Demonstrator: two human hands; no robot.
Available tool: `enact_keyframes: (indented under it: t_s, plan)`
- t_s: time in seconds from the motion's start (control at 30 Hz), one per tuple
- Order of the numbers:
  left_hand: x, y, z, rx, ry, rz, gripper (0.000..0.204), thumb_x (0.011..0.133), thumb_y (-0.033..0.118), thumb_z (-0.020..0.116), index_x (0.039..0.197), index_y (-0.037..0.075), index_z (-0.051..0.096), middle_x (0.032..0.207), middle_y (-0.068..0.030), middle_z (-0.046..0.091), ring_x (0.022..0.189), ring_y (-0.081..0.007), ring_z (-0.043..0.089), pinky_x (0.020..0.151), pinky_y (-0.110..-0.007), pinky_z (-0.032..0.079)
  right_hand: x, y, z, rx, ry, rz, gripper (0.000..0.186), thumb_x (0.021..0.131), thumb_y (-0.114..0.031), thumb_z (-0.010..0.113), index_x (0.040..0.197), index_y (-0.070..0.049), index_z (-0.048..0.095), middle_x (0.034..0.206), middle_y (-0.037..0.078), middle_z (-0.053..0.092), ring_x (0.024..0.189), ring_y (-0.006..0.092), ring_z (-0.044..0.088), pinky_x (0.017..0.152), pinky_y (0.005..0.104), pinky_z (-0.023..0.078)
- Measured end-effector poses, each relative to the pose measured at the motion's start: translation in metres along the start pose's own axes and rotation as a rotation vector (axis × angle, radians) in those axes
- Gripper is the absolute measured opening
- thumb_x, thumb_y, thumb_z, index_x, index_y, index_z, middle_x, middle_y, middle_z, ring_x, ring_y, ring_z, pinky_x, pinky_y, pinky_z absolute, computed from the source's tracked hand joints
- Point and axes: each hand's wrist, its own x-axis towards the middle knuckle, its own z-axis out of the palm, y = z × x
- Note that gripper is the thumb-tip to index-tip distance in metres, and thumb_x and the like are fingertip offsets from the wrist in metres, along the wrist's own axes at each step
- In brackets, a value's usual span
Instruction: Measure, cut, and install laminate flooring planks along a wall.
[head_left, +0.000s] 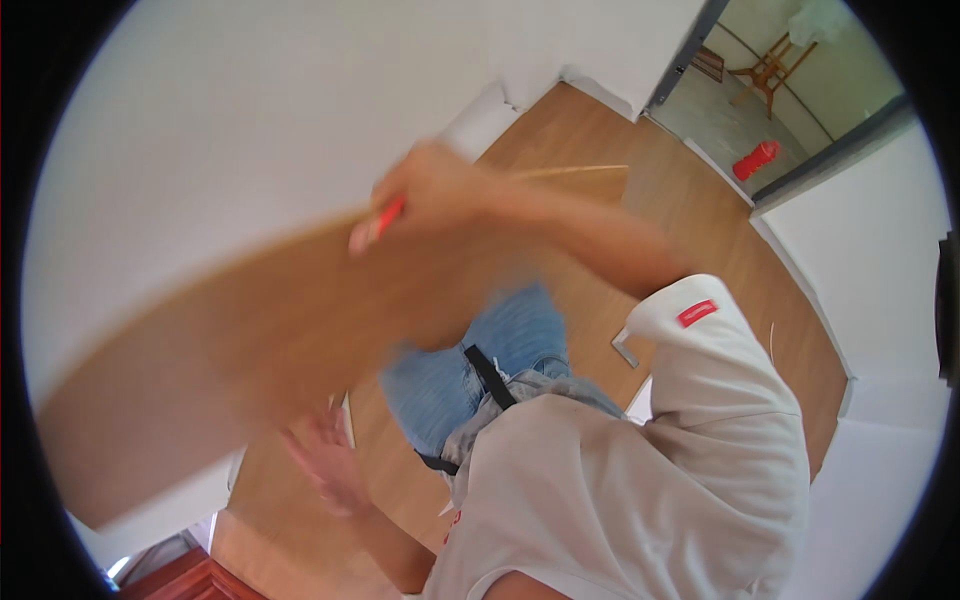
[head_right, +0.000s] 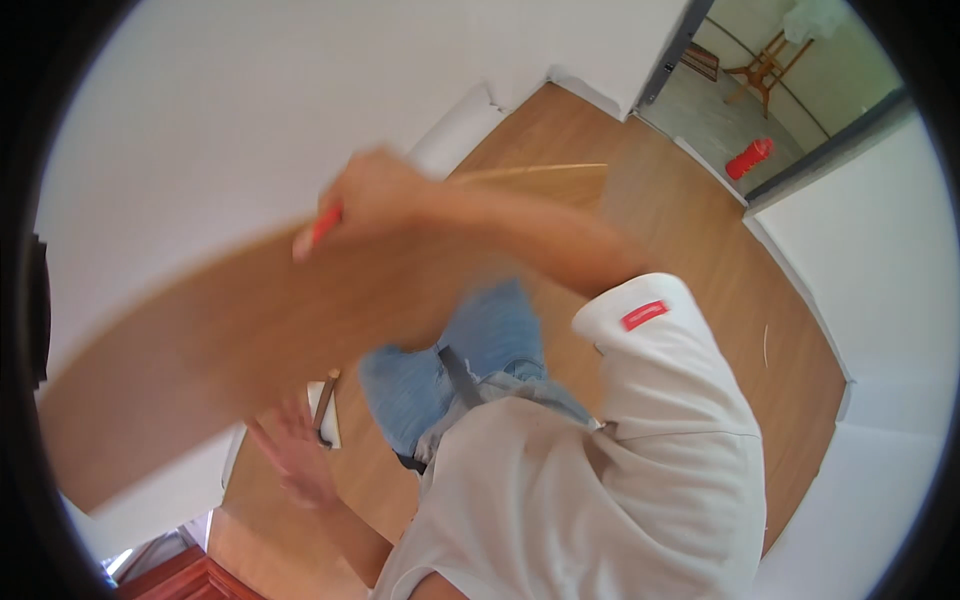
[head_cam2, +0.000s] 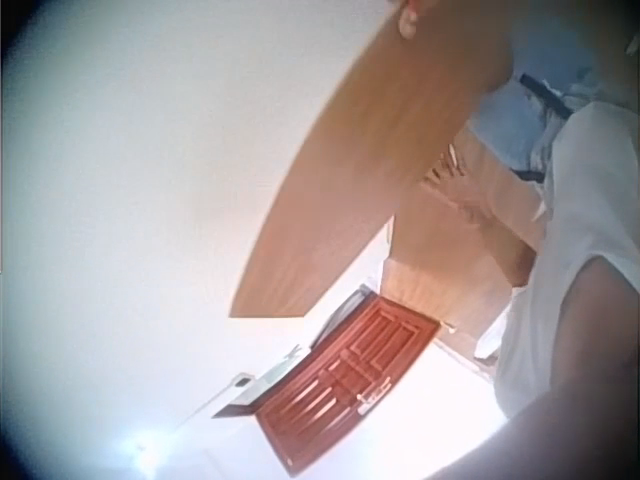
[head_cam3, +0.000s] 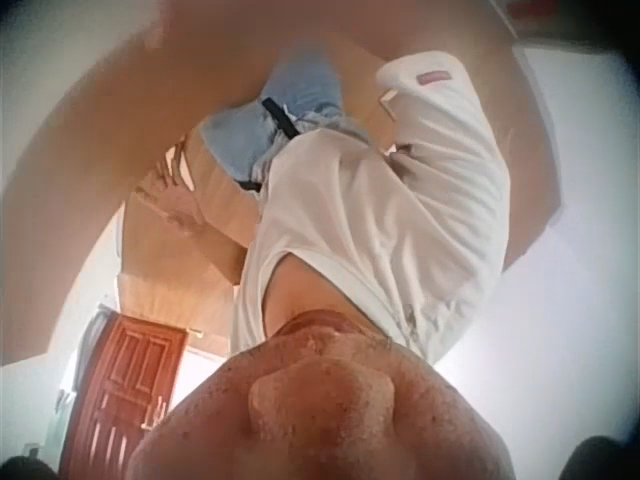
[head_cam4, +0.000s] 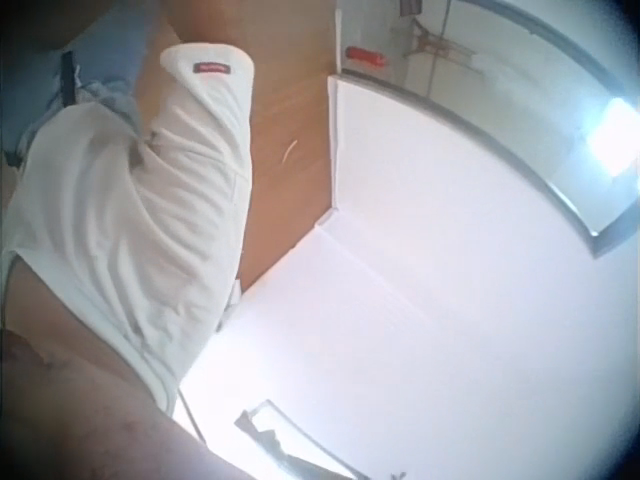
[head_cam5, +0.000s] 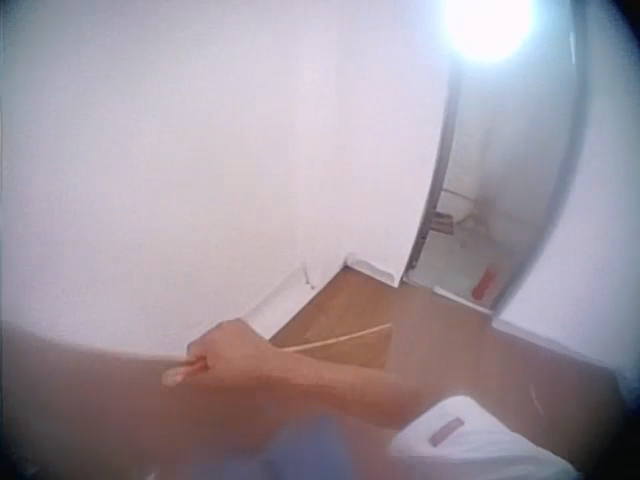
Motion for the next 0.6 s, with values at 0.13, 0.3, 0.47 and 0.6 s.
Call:
enact_keyframes:
  t_s: [0.13, 0.3, 0.47, 0.6]
  plan:
    - [-0.103, -0.072, -0.073, -0.377, 0.246, -0.215, 0.071, 0.092, 0.042, 0.069, 0.151, 0.014, 0.039, 0.149, -0.0084, 0.048, 0.144, -0.0331, 0.034, 0.121, -0.053, 0.024, -0.002, 0.020, 0.095, -0.188, -0.381, -0.171, 0.075, 0.084, -0.079, 0.050, 0.069, -0.009, 0.071, 0.070, 0.013, 0.068, 0.073, 0.0359, 0.067, 0.065, 0.0459, 0.052]
    - [-0.123, -0.098, -0.034, -0.174, 0.444, -0.464, 0.060, 0.095, 0.023, 0.067, 0.146, 0.004, 0.042, 0.149, -0.0123, 0.048, 0.138, -0.0300, 0.044, 0.117, -0.052, 0.036, -0.004, 0.077, 0.185, -0.252, -0.588, -0.264, 0.070, 0.088, -0.073, 0.050, 0.071, -0.009, 0.073, 0.073, 0.015, 0.070, 0.076, 0.0346, 0.068, 0.068, 0.0454, 0.053]
    - [-0.086, -0.160, -0.039, -0.302, 0.515, -0.487, 0.057, 0.094, 0.015, 0.066, 0.144, 0.001, 0.043, 0.144, -0.0148, 0.051, 0.133, -0.0315, 0.050, 0.113, -0.053, 0.041, 0.015, 0.128, 0.224, -0.299, -0.345, -0.140, 0.047, 0.092, -0.052, 0.058, 0.081, -0.010, 0.075, 0.081, 0.015, 0.072, 0.078, 0.0336, 0.069, 0.070, 0.0459, 0.054]
    - [-0.041, -0.205, -0.064, -0.470, 0.615, -0.556, 0.048, 0.095, 0.010, 0.064, 0.139, 0.001, 0.047, 0.138, -0.0148, 0.057, 0.127, -0.0316, 0.055, 0.113, -0.053, 0.042, -0.005, 0.153, 0.213, 0.354, 0.242, 0.661, 0.022, 0.089, -0.028, 0.066, 0.099, -0.010, 0.075, 0.086, 0.017, 0.072, 0.082, 0.0321, 0.070, 0.069, 0.0453, 0.052]
